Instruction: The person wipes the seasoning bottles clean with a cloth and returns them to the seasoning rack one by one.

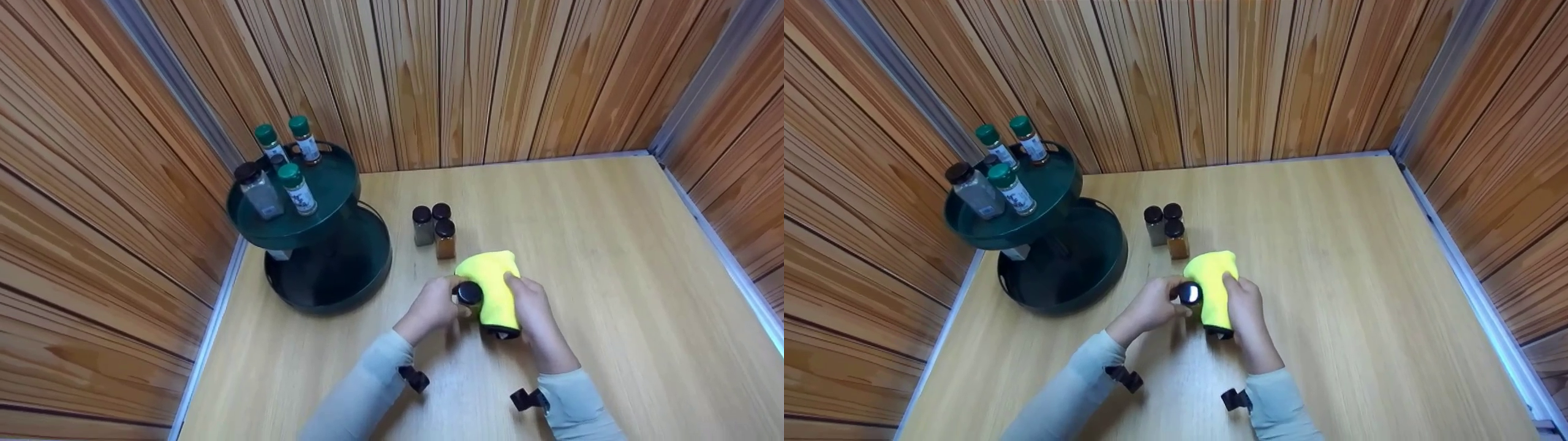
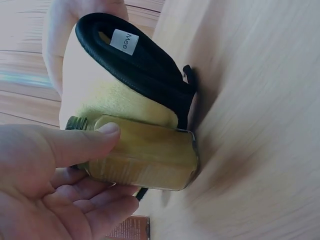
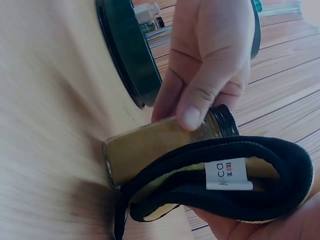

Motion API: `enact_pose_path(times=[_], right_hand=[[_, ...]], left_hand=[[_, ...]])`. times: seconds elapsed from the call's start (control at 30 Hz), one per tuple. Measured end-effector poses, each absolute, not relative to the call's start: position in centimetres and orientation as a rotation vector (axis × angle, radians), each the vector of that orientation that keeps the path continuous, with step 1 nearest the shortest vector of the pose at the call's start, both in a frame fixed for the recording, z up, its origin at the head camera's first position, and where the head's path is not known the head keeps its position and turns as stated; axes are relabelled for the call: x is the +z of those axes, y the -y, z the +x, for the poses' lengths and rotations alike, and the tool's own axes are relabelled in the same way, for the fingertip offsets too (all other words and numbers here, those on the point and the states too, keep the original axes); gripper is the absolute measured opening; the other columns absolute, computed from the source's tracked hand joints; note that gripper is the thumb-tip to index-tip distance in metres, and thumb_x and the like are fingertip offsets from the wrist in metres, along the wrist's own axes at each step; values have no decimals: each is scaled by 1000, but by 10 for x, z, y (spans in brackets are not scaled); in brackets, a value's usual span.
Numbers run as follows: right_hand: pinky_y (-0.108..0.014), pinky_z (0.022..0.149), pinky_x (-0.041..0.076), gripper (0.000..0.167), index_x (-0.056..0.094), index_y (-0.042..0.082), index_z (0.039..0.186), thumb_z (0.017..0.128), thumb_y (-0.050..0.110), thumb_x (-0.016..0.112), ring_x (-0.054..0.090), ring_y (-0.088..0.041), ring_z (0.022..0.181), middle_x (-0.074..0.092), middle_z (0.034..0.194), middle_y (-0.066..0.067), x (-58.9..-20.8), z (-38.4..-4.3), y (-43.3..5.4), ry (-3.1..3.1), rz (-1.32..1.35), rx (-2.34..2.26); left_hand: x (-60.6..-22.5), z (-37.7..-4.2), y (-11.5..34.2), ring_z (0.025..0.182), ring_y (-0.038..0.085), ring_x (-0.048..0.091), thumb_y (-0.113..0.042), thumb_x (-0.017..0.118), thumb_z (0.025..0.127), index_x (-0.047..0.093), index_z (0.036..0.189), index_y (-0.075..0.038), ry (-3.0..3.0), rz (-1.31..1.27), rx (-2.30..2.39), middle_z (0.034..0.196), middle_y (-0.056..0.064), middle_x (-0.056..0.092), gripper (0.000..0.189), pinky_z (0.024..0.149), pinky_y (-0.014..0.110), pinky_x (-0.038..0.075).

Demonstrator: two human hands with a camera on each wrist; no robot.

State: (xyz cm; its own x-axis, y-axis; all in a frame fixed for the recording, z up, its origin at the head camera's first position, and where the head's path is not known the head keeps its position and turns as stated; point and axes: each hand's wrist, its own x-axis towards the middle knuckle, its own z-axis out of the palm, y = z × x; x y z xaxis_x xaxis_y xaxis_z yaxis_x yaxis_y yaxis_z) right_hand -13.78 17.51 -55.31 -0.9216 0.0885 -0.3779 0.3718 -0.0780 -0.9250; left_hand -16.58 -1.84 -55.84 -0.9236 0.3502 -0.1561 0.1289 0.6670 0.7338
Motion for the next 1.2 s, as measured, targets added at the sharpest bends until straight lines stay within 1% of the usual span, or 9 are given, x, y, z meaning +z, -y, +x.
enact_pose_path(times=[0.1, 0.2, 0.3, 0.4, 0.47, 0.53, 0.77, 1.0, 1.2], right_hand=[[-30, 58, 55, 40, 59, 0, 102, 108, 38, 47, 65, -17, 62, 65, 72, -3, -550, -139, -177, -1968, 507, -2163], [-31, 59, 56, 40, 59, -1, 105, 108, 38, 48, 67, -18, 63, 67, 73, -3, -548, -138, -179, -1950, 499, -2208], [-31, 61, 57, 41, 59, -2, 107, 108, 37, 47, 67, -17, 64, 67, 75, -3, -548, -139, -184, -1952, 492, -2227], [-32, 61, 58, 42, 58, -3, 110, 108, 37, 46, 68, -17, 66, 67, 77, -3, -547, -141, -189, -1961, 486, -2238], [-32, 61, 58, 43, 58, -4, 112, 109, 38, 46, 68, -18, 67, 67, 78, -3, -546, -142, -190, -1977, 488, -2237], [-33, 62, 58, 44, 57, -4, 115, 108, 38, 46, 68, -18, 68, 67, 79, -4, -545, -142, -191, -1985, 490, -2233], [-33, 65, 58, 47, 58, -4, 119, 108, 40, 47, 68, -20, 72, 69, 83, -5, -546, -141, -185, -1975, 469, -2235], [-33, 62, 57, 44, 59, -3, 115, 108, 40, 47, 67, -20, 69, 67, 81, -6, -548, -139, -179, -1977, 438, -2240], [-34, 56, 55, 40, 62, -1, 107, 108, 37, 50, 65, -21, 62, 66, 74, -8, -544, -142, -173, -1992, 373, -2220]], left_hand=[[-560, -166, 20, 117, 12, 63, -2, 83, 79, 69, 126, -13, -2609, 442, 1142, 123, -1, 71, 51, 105, 30, 48], [-562, -162, 18, 125, 15, 58, -8, 84, 80, 61, 136, -8, -2641, 445, 1167, 133, 4, 64, 62, 110, 32, 45], [-564, -156, 11, 131, 21, 52, -29, 88, 79, 50, 146, -5, -2682, 332, 1201, 143, 10, 54, 81, 113, 35, 42], [-567, -152, 3, 128, 22, 50, -52, 88, 74, 47, 146, -5, -2731, 179, 1214, 139, 10, 50, 95, 109, 36, 45], [-569, -150, -1, 124, 21, 50, -60, 87, 71, 47, 144, -6, -2769, 109, 1196, 134, 9, 51, 98, 106, 35, 47], [-570, -148, -4, 119, 20, 51, -62, 87, 70, 48, 141, -6, -2790, 52, 1184, 130, 8, 52, 98, 103, 35, 49], [-573, -145, -6, 113, 18, 55, -47, 90, 74, 51, 127, -9, -2759, -43, 1241, 120, 4, 55, 76, 101, 36, 51], [-569, -147, 2, 105, 17, 60, -24, 94, 71, 61, 112, -12, -2747, 100, 1314, 111, 3, 64, 55, 96, 35, 51], [-559, -153, 8, 101, 14, 63, -14, 94, 70, 70, 112, -10, -2710, 191, 1294, 111, 4, 71, 48, 95, 36, 52]])
